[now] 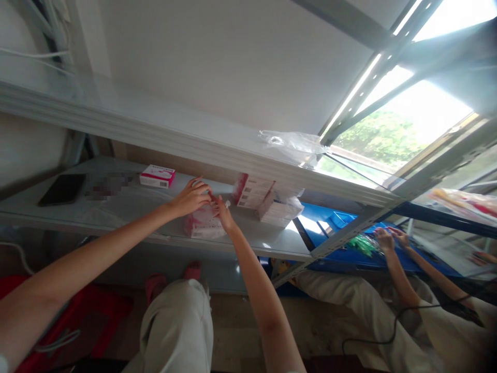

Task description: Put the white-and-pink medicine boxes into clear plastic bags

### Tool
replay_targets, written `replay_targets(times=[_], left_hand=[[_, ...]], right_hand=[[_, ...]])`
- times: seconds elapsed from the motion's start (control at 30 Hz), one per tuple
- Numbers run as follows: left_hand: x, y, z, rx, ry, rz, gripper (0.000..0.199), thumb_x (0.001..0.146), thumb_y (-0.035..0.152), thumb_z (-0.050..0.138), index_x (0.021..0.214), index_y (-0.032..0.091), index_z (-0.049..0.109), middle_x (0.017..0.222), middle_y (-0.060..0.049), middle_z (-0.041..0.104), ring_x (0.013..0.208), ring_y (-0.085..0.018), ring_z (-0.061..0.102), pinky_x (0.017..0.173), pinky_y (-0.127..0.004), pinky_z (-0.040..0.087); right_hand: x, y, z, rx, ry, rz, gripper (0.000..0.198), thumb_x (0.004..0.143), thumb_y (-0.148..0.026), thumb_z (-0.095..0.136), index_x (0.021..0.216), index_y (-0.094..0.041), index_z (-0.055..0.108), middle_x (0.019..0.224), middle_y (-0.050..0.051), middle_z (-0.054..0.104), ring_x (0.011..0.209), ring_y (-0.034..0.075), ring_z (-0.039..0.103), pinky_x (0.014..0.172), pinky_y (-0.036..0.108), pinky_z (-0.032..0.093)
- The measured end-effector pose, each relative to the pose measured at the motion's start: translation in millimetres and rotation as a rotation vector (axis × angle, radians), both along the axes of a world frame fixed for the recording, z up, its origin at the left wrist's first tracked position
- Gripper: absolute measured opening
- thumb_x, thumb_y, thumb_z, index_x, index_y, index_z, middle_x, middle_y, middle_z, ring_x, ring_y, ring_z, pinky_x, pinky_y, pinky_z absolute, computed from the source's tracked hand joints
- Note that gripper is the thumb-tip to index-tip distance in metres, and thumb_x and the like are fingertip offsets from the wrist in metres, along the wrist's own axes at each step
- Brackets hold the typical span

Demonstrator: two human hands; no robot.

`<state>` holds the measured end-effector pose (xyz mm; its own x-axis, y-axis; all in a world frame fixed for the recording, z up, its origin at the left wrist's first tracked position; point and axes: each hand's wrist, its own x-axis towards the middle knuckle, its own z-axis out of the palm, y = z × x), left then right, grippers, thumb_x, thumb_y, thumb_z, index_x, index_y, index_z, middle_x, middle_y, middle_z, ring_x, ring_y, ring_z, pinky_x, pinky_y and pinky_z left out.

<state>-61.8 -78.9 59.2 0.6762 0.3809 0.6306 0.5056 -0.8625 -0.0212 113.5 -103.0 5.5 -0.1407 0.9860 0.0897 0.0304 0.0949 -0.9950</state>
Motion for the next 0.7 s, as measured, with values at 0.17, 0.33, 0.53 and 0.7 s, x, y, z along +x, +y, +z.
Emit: replay_targets(times=[0.17, 0.33, 0.53, 0.7], left_hand=[[-1.0, -4.1, 6.2, 0.026, -0.054, 0.026, 0.018, 0.09, 0.024, 0.054, 0.081, 0.023, 0.07, 0.1, -0.005, 0.065, 0.102, -0.023, 0.054, 0.112, -0.05, 0.023], [9.8, 1.1, -9.2, -0.291, -0.201, -0.074, 0.03, 0.086, 0.039, 0.059, 0.108, 0.019, 0.06, 0.109, -0.01, 0.063, 0.104, -0.025, 0.058, 0.104, -0.046, 0.036], [27.2, 13.9, -44.9, -0.784, -0.315, -0.192, 0.049, 0.075, 0.044, 0.069, 0.115, 0.017, 0.059, 0.11, -0.01, 0.068, 0.099, -0.024, 0.064, 0.088, -0.034, 0.048], [24.3, 18.2, -53.2, -1.02, -0.296, -0.237, 0.03, 0.077, 0.041, 0.065, 0.09, 0.015, 0.072, 0.095, -0.008, 0.074, 0.086, -0.024, 0.068, 0.08, -0.032, 0.051]], right_hand=[[5.2, -0.1, 1.3, 0.131, -0.148, -0.085, 0.066, 0.083, -0.074, 0.036, 0.092, -0.018, 0.069, 0.075, 0.005, 0.061, 0.07, 0.017, 0.055, 0.058, 0.026, 0.043], [7.3, 6.8, 0.9, 0.206, -0.169, -0.095, 0.049, 0.087, -0.06, 0.04, 0.063, -0.02, 0.053, 0.055, -0.002, 0.043, 0.056, 0.013, 0.042, 0.055, 0.025, 0.037], [9.5, 10.8, 0.6, 0.212, -0.134, -0.077, 0.041, 0.085, -0.053, 0.045, 0.06, -0.021, 0.05, 0.059, -0.001, 0.045, 0.059, 0.014, 0.044, 0.058, 0.026, 0.036], [21.3, 6.4, 3.6, 0.283, -0.19, -0.033, 0.043, 0.08, -0.057, 0.049, 0.059, -0.02, 0.05, 0.058, -0.001, 0.045, 0.06, 0.013, 0.043, 0.06, 0.026, 0.034]])
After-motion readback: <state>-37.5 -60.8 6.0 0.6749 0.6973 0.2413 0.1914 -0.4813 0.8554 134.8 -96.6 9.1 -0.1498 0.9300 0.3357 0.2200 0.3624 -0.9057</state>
